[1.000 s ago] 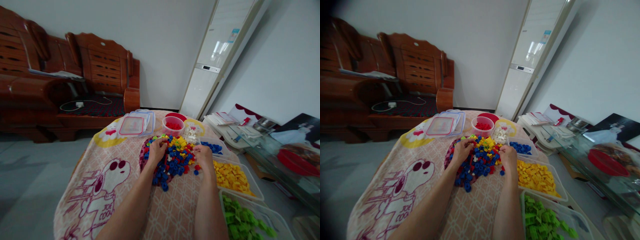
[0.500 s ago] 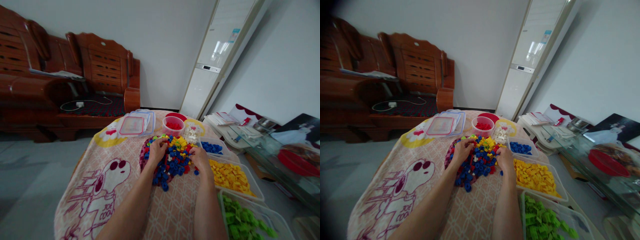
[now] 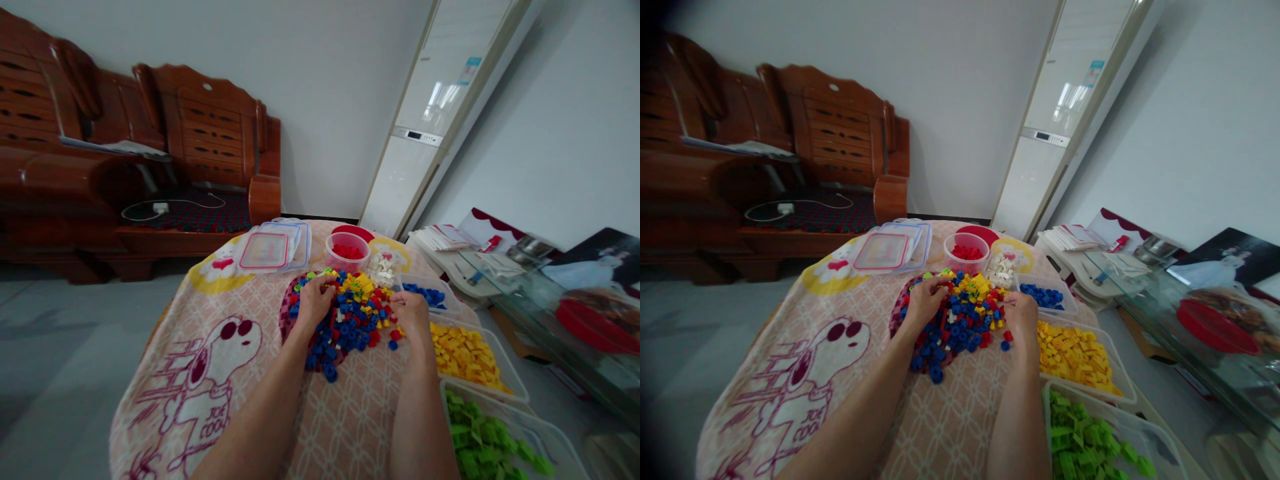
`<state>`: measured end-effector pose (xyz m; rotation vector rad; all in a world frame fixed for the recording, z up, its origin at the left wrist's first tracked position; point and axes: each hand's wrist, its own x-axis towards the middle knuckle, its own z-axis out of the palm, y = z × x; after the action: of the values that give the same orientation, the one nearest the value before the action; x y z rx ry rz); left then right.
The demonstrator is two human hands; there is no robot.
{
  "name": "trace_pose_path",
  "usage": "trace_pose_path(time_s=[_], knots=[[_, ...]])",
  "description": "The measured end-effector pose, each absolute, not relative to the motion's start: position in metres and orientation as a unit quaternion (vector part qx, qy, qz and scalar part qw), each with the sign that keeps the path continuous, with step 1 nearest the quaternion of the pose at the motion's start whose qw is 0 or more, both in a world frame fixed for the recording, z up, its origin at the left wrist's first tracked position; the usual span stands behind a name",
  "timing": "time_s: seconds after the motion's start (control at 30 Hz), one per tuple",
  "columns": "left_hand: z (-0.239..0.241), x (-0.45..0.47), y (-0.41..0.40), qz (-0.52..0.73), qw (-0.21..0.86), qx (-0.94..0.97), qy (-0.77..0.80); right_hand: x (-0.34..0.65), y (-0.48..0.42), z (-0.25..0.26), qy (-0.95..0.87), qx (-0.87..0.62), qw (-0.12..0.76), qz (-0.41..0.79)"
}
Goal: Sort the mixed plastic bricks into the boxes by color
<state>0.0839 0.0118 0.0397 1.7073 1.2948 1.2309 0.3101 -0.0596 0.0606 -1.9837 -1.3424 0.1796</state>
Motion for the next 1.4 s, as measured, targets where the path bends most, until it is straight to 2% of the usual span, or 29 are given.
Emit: trace_pose_path(time_s=[0.2, 0.33, 0.5, 0.73, 0.93, 1.07, 1.17, 1.3, 1.4], knots=[[0.038, 0.084, 0.013, 0.469, 0.325, 0.654, 0.496, 0.3, -0.057, 0.054, -0.549, -0.777, 0.291, 0.1], [0.038, 0.084, 0.013, 0.472, 0.33, 0.652, 0.493, 0.296, -0.056, 0.052, -0.547, -0.78, 0.288, 0.095], [0.038, 0.085, 0.013, 0.47, 0.332, 0.651, 0.495, 0.302, -0.055, 0.056, -0.519, -0.771, 0.362, 0.076], [0.037, 0.085, 0.013, 0.47, 0.33, 0.653, 0.494, 0.316, -0.053, 0.054, -0.409, -0.761, 0.502, -0.045], [0.038, 0.084, 0.012, 0.469, 0.321, 0.655, 0.497, 0.318, -0.056, 0.057, -0.397, -0.762, 0.503, -0.096], [0.049, 0.085, 0.005, 0.502, 0.275, 0.648, 0.503, 0.317, -0.056, 0.06, -0.406, -0.758, 0.503, -0.085], [0.059, 0.097, -0.006, 0.511, 0.272, 0.679, 0.452, 0.315, -0.057, 0.064, -0.389, -0.755, 0.522, -0.076], [0.061, 0.126, -0.032, 0.419, 0.297, 0.797, 0.318, 0.312, -0.06, 0.071, -0.36, -0.73, 0.578, -0.066], [0.056, 0.15, -0.059, 0.304, 0.265, 0.885, 0.23, 0.309, -0.061, 0.076, -0.361, -0.708, 0.603, -0.07]])
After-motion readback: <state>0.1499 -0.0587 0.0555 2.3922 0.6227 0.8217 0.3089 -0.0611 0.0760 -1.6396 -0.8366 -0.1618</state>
